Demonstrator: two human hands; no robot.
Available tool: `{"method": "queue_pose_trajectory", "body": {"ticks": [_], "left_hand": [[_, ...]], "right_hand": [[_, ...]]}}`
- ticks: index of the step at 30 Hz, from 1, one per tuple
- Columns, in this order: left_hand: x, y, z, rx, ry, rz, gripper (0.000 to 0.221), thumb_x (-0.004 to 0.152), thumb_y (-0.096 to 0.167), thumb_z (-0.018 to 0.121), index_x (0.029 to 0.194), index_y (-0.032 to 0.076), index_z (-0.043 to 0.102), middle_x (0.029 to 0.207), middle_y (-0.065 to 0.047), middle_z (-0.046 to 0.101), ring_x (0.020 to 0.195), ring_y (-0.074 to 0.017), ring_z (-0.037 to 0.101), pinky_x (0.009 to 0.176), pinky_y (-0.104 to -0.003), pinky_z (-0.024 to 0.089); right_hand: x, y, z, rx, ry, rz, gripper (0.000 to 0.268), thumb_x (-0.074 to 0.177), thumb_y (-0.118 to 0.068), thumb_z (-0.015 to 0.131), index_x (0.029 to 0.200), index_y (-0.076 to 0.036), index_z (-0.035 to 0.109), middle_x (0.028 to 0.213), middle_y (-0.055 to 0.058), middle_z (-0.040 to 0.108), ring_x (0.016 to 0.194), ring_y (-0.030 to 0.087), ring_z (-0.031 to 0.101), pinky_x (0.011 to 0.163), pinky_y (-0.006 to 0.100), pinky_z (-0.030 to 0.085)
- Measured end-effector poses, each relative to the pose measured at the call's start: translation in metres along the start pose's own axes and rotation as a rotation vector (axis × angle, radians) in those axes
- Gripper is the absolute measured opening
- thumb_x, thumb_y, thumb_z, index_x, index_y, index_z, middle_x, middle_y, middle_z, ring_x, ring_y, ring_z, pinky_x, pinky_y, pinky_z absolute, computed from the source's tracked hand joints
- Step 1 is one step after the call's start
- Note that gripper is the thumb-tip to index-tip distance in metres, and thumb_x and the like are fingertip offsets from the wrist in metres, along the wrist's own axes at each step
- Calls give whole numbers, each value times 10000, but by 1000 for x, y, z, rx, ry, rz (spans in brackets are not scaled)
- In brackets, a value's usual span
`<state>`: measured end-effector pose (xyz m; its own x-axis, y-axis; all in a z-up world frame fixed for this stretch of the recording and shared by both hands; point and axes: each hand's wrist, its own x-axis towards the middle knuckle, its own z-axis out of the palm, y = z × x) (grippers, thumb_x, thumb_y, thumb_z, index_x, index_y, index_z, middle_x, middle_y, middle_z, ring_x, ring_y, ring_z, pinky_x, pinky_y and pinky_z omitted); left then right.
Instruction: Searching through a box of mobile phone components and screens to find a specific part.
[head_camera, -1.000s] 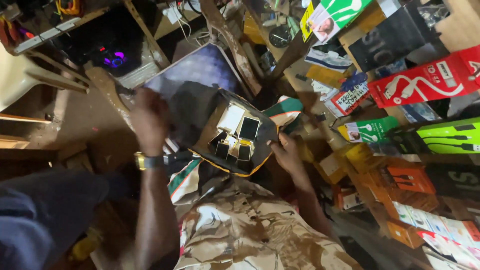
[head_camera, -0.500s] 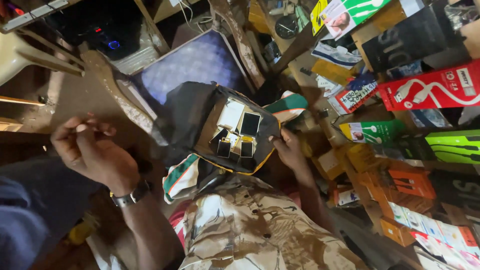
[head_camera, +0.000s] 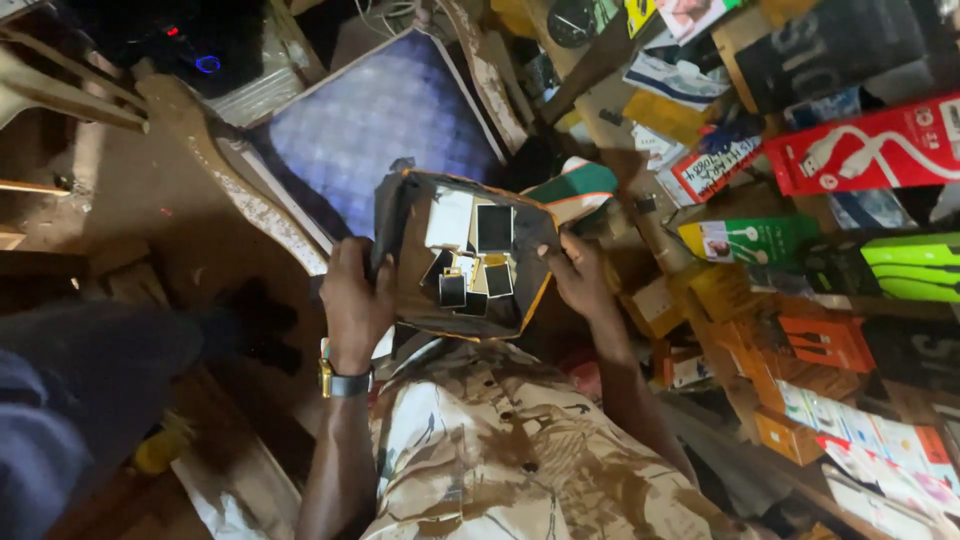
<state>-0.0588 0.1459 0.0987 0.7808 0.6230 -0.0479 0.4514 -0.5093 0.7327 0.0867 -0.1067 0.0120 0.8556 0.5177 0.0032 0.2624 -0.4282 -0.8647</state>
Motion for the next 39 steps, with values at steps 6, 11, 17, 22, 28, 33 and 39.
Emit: {"method": "queue_pose_trajectory", "body": {"ticks": [6, 11, 17, 22, 28, 33, 39], "left_hand": [[-8, -4, 6, -80, 100, 58, 169, 800, 128, 571, 945, 70, 505, 785, -140, 477, 684, -405, 538, 571, -487, 440], [-16, -5, 9, -163, 180, 64, 169, 786, 114, 571, 938, 64, 517, 775, -157, 472, 701, -397, 544, 588, -438, 448], [-17, -11, 12, -245, 232, 47, 150, 776, 107, 590, 913, 67, 544, 744, -159, 492, 676, -387, 544, 565, -419, 442], [-17, -9, 12, -254, 236, 76, 169, 779, 94, 607, 929, 53, 542, 737, -169, 491, 670, -395, 537, 561, -418, 429], [-16, -6, 11, -229, 233, 69, 190, 770, 97, 627, 935, 57, 543, 757, -145, 507, 696, -349, 550, 570, -388, 434], [-16, -7, 12, -223, 224, 52, 180, 763, 105, 624, 917, 81, 534, 774, -135, 513, 729, -360, 540, 616, -423, 431], [-17, -6, 11, -273, 209, 56, 173, 757, 81, 606, 908, 94, 523, 784, -117, 523, 736, -342, 552, 619, -408, 445]], "right_hand": [[4, -52, -6, 120, 3, -13, 156, 821, -153, 601, 907, -24, 613, 792, 145, 614, 831, 202, 576, 768, 359, 446], [-7, -76, -6, 98, 45, -11, 340, 828, -240, 617, 1029, 28, 557, 956, 243, 575, 970, 348, 514, 851, 467, 392], [-16, -90, -16, -70, 341, -232, 272, 847, -201, 606, 1033, -3, 591, 923, 162, 581, 891, 304, 559, 800, 389, 420], [-7, -114, 7, -263, 137, -518, 211, 779, -101, 562, 954, -154, 668, 772, 12, 600, 715, 218, 593, 639, 300, 475], [7, -101, 76, -508, -212, -864, 90, 808, -180, 520, 805, -138, 600, 842, 27, 580, 781, 231, 521, 691, 341, 423], [15, -113, 78, -646, -368, -897, 130, 731, -40, 553, 856, -34, 589, 857, 159, 533, 765, 321, 484, 633, 396, 391], [23, -109, 61, -689, -453, -858, 73, 757, -87, 556, 810, -50, 591, 849, 122, 496, 809, 294, 470, 682, 382, 385]]}}
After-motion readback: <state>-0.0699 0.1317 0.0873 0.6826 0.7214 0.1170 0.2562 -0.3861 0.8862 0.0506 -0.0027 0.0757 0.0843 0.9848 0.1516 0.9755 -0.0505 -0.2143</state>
